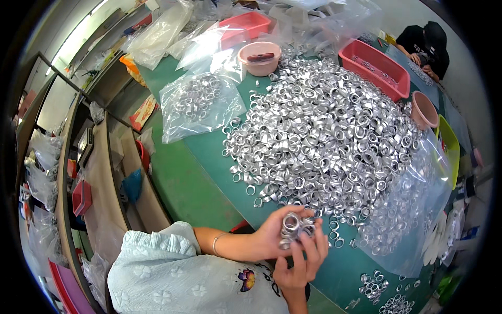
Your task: The person sits on the floor and sorts a large pile of small, silver metal rings on a green mat. They pick up rings by hand, separate them into smaller groups, and occasionally transfer them into a clear plastic bag.
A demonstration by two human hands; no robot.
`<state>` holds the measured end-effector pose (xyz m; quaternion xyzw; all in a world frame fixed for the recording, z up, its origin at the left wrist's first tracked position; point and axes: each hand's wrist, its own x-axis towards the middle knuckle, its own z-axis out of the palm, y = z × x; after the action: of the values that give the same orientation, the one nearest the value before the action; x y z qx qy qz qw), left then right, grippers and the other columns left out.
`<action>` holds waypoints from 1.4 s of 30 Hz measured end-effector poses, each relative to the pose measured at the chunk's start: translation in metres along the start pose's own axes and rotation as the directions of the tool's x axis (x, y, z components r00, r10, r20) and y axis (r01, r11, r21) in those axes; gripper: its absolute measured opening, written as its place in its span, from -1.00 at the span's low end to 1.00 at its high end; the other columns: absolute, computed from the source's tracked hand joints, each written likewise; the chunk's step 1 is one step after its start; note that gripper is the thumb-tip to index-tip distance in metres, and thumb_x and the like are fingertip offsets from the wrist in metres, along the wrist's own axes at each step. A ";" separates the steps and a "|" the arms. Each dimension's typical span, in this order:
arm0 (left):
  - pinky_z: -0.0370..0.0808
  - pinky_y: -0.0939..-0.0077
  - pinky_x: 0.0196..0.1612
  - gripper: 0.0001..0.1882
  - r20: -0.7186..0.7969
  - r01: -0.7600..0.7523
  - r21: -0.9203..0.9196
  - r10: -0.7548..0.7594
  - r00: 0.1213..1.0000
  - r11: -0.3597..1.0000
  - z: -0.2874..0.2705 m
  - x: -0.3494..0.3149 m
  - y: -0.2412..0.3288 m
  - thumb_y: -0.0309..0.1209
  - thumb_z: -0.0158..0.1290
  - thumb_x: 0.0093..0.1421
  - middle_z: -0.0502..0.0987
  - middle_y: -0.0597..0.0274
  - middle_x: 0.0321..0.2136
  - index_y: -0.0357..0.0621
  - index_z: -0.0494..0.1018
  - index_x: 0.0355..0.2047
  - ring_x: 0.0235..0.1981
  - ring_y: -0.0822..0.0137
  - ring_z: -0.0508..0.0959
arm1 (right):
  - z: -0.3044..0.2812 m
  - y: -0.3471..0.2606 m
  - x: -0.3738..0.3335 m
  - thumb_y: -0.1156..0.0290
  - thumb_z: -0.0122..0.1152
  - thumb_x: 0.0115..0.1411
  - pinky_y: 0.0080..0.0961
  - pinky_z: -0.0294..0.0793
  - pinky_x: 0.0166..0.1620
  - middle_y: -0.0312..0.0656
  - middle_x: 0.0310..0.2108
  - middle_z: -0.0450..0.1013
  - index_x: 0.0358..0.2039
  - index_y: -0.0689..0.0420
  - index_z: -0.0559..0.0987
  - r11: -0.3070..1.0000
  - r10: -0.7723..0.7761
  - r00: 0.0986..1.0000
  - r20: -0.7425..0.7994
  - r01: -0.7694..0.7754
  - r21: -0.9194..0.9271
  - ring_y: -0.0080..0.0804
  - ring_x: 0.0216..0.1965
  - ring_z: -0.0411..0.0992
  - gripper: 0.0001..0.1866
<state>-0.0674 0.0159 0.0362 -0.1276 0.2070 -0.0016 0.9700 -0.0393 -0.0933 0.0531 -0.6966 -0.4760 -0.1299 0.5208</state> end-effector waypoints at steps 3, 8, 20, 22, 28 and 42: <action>0.42 0.34 -0.25 -0.84 -0.009 -0.075 -0.161 0.075 0.997 0.984 0.015 -0.033 0.025 -0.31 -0.01 0.11 0.41 0.10 -0.26 -0.14 0.39 -0.43 -0.23 0.27 0.43 | -0.010 0.001 0.005 0.35 -0.03 0.18 -0.08 0.34 -0.07 0.01 -0.21 0.39 -0.26 0.28 0.43 0.997 -0.083 0.982 0.171 0.082 0.011 0.05 -0.11 0.35 -0.76; 0.42 0.33 -0.25 -0.86 -0.047 -0.439 -0.163 0.438 0.898 0.883 0.002 -0.088 0.085 -0.36 0.00 0.07 0.45 0.09 -0.30 -0.16 0.41 -0.41 -0.25 0.26 0.43 | 0.011 0.010 0.044 0.60 0.17 -0.09 -0.31 0.33 -0.25 -0.11 -0.33 0.41 -0.29 0.25 0.50 0.988 -0.154 0.884 0.441 0.139 0.065 -0.15 -0.32 0.39 -0.73; 0.45 0.25 -0.21 -0.84 -0.083 -0.711 -0.307 0.726 0.682 0.633 -0.044 -0.148 0.170 -0.38 -0.07 0.09 0.44 0.01 -0.27 -0.18 0.40 -0.35 -0.22 0.14 0.43 | 0.317 0.018 0.145 0.41 0.10 -0.01 -0.43 0.27 -0.15 -0.15 -0.31 0.37 -0.30 0.17 0.45 0.704 -0.560 0.561 0.610 0.710 -0.008 -0.28 -0.20 0.32 -0.78; 0.45 0.25 -0.21 -0.84 -0.065 -0.699 -0.336 0.725 0.685 0.631 -0.043 -0.149 0.178 -0.38 -0.08 0.09 0.43 0.01 -0.27 -0.18 0.41 -0.36 -0.22 0.13 0.43 | 0.330 0.020 0.153 0.42 0.06 -0.02 -0.43 0.27 -0.16 -0.18 -0.35 0.38 -0.37 0.15 0.48 0.636 -0.533 0.513 0.673 0.767 -0.081 -0.30 -0.23 0.33 -0.83; 0.45 0.24 -0.21 -0.79 -0.092 -0.745 -0.300 0.760 0.644 0.595 -0.028 -0.140 0.210 -0.38 -0.11 0.10 0.43 0.00 -0.26 -0.18 0.38 -0.28 -0.24 0.12 0.43 | 0.327 0.016 0.183 0.44 0.03 0.00 -0.39 0.27 -0.22 -0.23 -0.46 0.39 -0.48 0.09 0.51 0.770 -0.537 0.598 0.595 0.636 0.055 -0.31 -0.29 0.35 -0.91; -0.16 -0.23 0.22 -0.40 0.278 -0.990 0.038 0.950 0.143 0.138 0.070 -0.098 0.335 -0.25 -0.25 0.24 -0.21 -0.19 0.23 -0.20 -0.17 0.20 0.26 -0.15 -0.20 | 0.272 -0.033 0.208 0.40 0.02 0.14 -0.26 0.39 -0.24 -0.07 -0.34 0.41 -0.25 0.15 0.48 0.922 -0.381 0.813 0.440 0.371 0.113 -0.09 -0.30 0.39 -0.82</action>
<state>-0.1451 0.3628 0.0541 0.1416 0.1465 0.6169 0.7602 -0.0448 0.2482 0.0989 -0.5939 -0.7137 -0.0589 0.3666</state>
